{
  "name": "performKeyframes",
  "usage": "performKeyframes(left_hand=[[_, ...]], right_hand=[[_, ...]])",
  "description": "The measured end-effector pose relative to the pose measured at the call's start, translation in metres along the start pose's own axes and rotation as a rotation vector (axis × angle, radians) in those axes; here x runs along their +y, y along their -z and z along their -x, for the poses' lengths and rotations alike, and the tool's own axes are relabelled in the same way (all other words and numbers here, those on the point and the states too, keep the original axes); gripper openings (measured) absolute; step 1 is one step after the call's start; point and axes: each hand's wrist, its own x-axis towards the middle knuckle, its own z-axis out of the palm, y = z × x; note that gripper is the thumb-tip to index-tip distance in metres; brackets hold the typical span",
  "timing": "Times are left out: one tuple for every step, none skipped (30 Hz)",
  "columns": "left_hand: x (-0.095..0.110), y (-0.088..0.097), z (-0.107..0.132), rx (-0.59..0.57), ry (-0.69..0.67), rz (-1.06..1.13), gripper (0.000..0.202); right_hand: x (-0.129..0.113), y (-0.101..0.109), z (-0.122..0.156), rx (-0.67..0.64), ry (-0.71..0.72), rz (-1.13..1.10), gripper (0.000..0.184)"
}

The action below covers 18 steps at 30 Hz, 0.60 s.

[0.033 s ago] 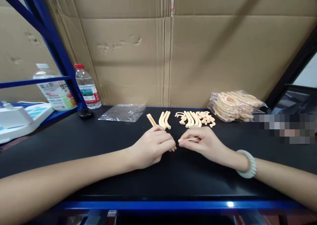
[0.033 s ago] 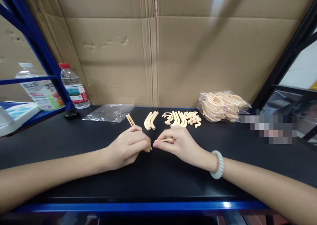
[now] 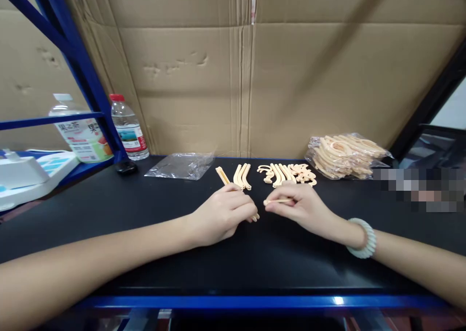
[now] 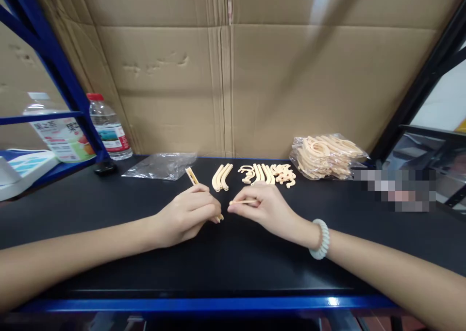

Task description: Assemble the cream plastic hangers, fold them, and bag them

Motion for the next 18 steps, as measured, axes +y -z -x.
performKeyframes(left_hand=[[-0.005, 0.004, 0.0, -0.029, -0.004, 0.019, 0.032], [-0.01, 0.007, -0.001, -0.051, 0.001, 0.04, 0.032], [-0.017, 0.01, -0.001, -0.066, 0.016, 0.056, 0.032], [-0.024, 0.013, -0.001, -0.064, 0.043, 0.063, 0.033], [-0.032, 0.014, -0.001, -0.065, 0.068, 0.062, 0.034], [-0.041, 0.015, 0.0, -0.051, 0.099, 0.051, 0.032], [-0.049, 0.015, 0.001, -0.039, 0.14, 0.034, 0.028], [-0.057, 0.014, 0.003, -0.024, 0.174, 0.024, 0.023], [-0.065, 0.013, 0.005, -0.009, 0.199, 0.024, 0.02], [-0.072, 0.011, 0.007, -0.003, 0.213, 0.034, 0.018], [-0.078, 0.008, 0.009, -0.003, 0.213, 0.052, 0.016], [-0.082, 0.005, 0.011, -0.006, 0.208, 0.077, 0.015], [-0.086, 0.003, 0.013, -0.011, 0.207, 0.101, 0.015], [-0.087, 0.0, 0.014, -0.016, 0.212, 0.128, 0.015], [-0.087, -0.001, 0.015, -0.022, 0.218, 0.154, 0.015], [-0.086, -0.002, 0.015, -0.027, 0.222, 0.177, 0.016], [-0.084, -0.003, 0.015, -0.031, 0.223, 0.197, 0.016], [-0.082, -0.003, 0.015, -0.031, 0.219, 0.211, 0.016]], right_hand=[[0.004, 0.004, -0.002, 0.012, 0.008, -0.001, 0.025], [0.009, 0.008, -0.005, 0.019, 0.026, 0.012, 0.023], [0.014, 0.012, -0.008, 0.021, 0.043, 0.043, 0.02], [0.02, 0.016, -0.012, 0.012, 0.054, 0.088, 0.018], [0.027, 0.019, -0.016, -0.011, 0.06, 0.139, 0.017], [0.033, 0.022, -0.02, -0.042, 0.061, 0.191, 0.017], [0.04, 0.024, -0.025, -0.079, 0.062, 0.235, 0.018], [0.046, 0.025, -0.03, -0.111, 0.063, 0.272, 0.02], [0.052, 0.025, -0.036, -0.137, 0.066, 0.303, 0.021], [0.057, 0.024, -0.042, -0.152, 0.065, 0.33, 0.021], [0.062, 0.023, -0.048, -0.155, 0.058, 0.353, 0.02], [0.066, 0.022, -0.053, -0.154, 0.045, 0.372, 0.018], [0.07, 0.02, -0.058, -0.158, 0.031, 0.383, 0.017], [0.073, 0.018, -0.061, -0.168, 0.021, 0.388, 0.016], [0.075, 0.016, -0.063, -0.184, 0.022, 0.385, 0.016], [0.077, 0.014, -0.063, -0.197, 0.027, 0.379, 0.017], [0.079, 0.013, -0.062, -0.209, 0.034, 0.37, 0.018], [0.08, 0.011, -0.06, -0.22, 0.04, 0.36, 0.017]])
